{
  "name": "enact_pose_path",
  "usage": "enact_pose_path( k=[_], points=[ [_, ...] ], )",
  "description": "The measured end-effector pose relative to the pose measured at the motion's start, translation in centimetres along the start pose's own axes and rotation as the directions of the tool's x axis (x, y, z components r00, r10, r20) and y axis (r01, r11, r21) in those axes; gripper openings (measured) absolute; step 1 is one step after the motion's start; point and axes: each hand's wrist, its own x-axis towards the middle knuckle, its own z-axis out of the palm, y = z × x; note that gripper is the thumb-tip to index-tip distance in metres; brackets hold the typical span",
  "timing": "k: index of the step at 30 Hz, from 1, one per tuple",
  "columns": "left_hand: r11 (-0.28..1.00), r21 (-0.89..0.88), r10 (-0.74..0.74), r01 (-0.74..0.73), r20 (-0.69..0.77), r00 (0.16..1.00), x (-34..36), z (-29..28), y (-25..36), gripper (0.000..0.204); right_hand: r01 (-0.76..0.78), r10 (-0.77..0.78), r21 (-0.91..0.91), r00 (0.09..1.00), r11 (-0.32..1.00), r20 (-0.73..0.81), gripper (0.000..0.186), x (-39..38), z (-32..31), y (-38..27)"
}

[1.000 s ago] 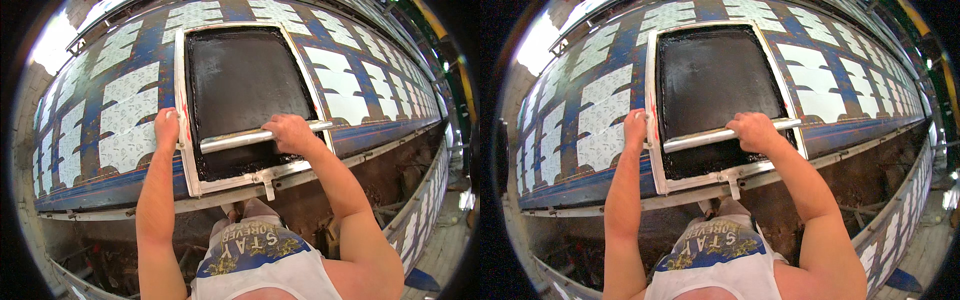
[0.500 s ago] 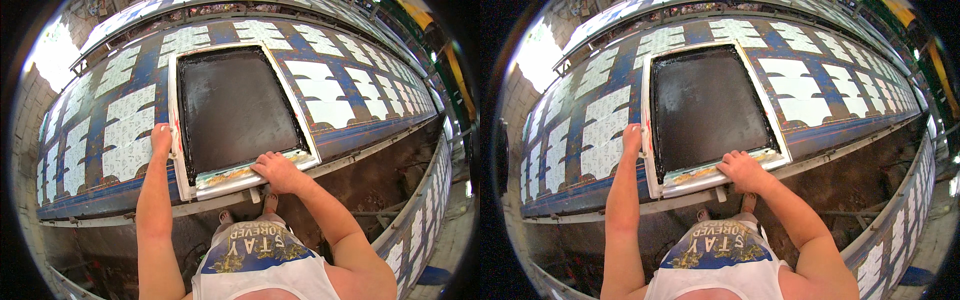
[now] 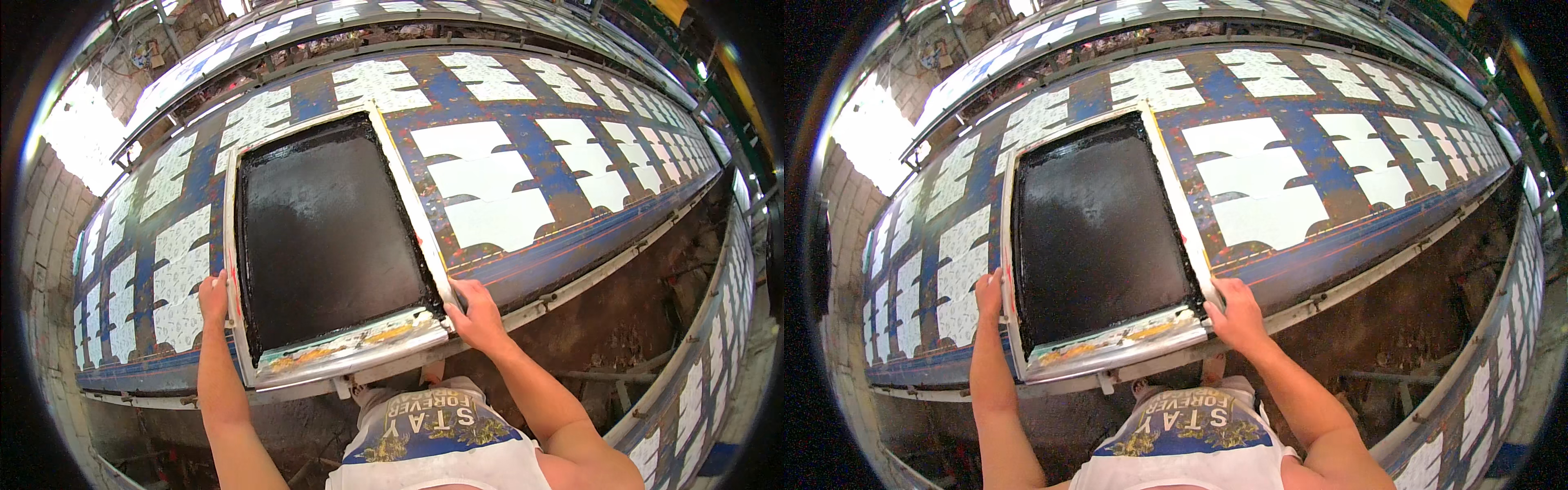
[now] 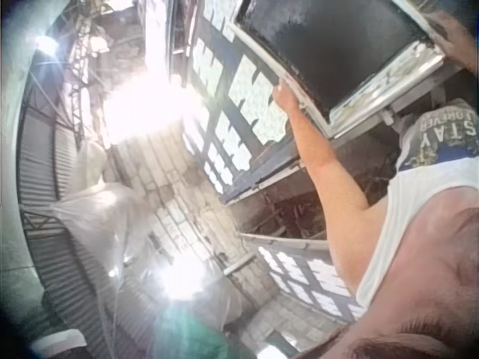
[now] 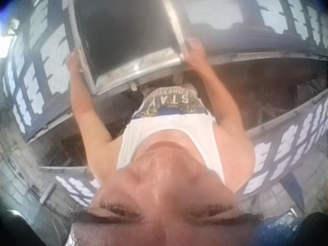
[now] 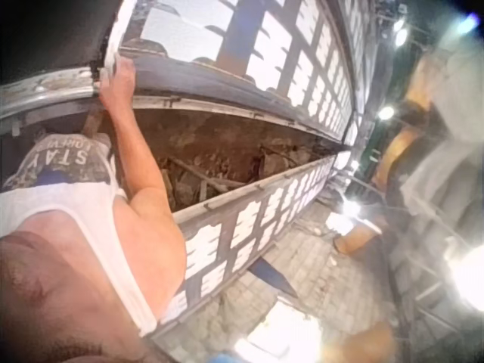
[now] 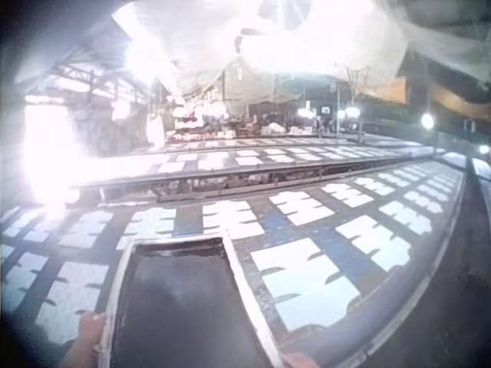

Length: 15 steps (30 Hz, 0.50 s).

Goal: The person repeatedly pulls a squeegee across a screen printing frame to spread black ink over a mesh screen. The person holds the frame steady with one hand while using the other to draw the squeegee in consistent strokes.

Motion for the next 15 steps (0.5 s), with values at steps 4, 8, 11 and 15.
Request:
enact_pose_path(
  k=[4,8,11,15],
  points=[
    [0.999,-0.025,-0.028,0.029,0.043,0.999,-0.1,-0.3,0.9,0.056,-0.379,0.333,0.23,0.918,0.896,0.217,0.054,0.9,-0.4,3.9],
    [0.999,-0.011,-0.037,0.037,0.018,0.999,-0.3,-0.5,1.2,0.056,-0.398,0.326,0.32,0.91,0.86,0.257,0.052,1.7,0.7,5.6],
    [0.996,-0.085,0.0,0.003,0.034,0.999,-0.3,-0.6,1.0,0.054,-0.403,0.342,0.302,0.91,0.864,0.236,0.052,1.6,1.1,5.5],
    [0.977,-0.211,0.006,0.008,0.066,0.998,-0.2,-0.6,0.4,0.05,-0.45,0.409,0.266,0.891,0.853,0.196,0.048,1.6,1.4,4.4]
  ],
)
